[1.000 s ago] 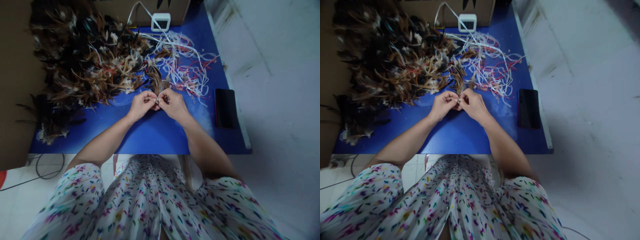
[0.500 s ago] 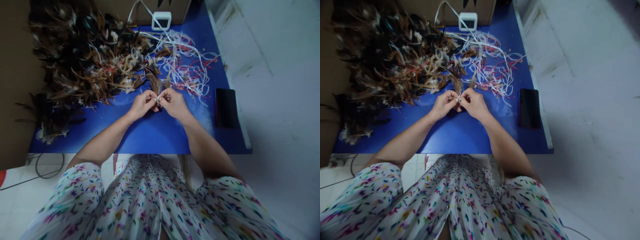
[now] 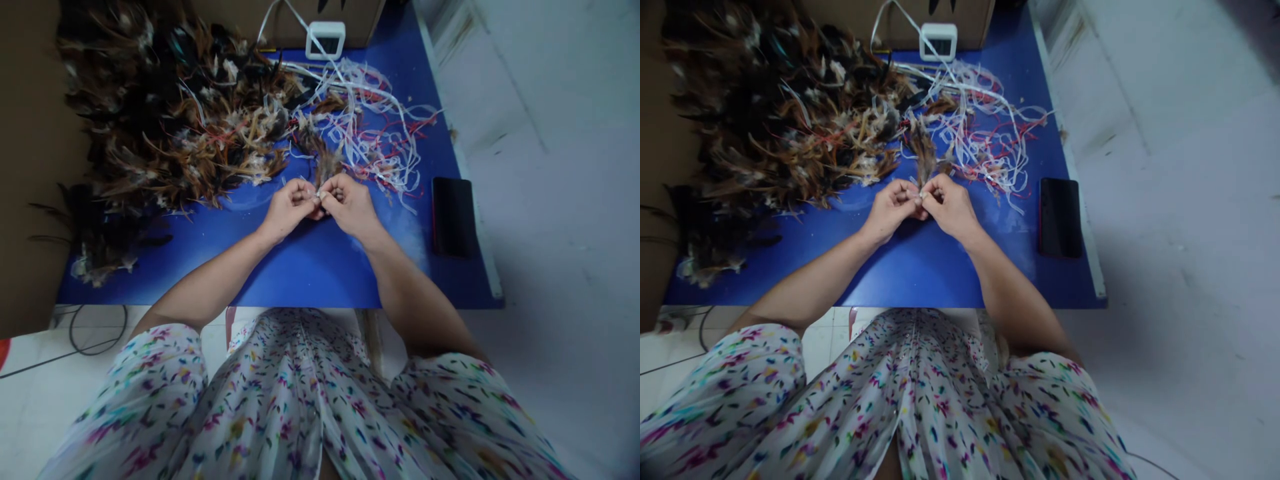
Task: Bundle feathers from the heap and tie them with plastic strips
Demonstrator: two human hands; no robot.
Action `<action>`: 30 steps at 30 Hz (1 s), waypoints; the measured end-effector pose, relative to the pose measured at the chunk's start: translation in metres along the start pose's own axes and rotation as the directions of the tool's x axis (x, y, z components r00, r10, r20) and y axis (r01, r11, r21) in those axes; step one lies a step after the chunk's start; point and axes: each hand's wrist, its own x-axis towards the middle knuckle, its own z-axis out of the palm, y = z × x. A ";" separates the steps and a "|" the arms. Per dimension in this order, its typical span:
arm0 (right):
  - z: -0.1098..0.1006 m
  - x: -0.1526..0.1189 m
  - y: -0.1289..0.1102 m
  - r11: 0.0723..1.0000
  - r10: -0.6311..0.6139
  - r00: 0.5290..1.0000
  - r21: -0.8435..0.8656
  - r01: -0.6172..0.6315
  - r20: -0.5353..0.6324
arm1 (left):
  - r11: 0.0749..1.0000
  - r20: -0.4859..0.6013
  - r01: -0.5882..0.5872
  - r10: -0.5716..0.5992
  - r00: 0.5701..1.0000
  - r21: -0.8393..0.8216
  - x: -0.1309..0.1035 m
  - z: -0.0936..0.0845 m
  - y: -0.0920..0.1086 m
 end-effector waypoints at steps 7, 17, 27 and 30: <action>0.003 0.000 0.000 0.999 0.010 0.999 0.040 -0.008 -0.032 | 0.982 -0.027 0.102 -0.108 0.994 -0.157 -0.002 0.002 0.007; -0.001 -0.004 -0.004 0.953 -0.172 0.981 -0.269 0.142 -0.090 | 0.998 -0.118 0.042 -0.049 0.992 -0.056 -0.002 0.002 0.008; -0.002 -0.008 -0.006 0.819 -0.353 0.935 -0.490 0.299 -0.019 | 0.982 -0.131 -0.093 0.115 0.985 0.167 0.002 0.000 -0.003; -0.002 -0.008 -0.007 0.808 -0.331 0.943 -0.517 0.283 -0.001 | 0.969 -0.123 -0.125 0.154 0.980 0.215 0.002 0.000 -0.005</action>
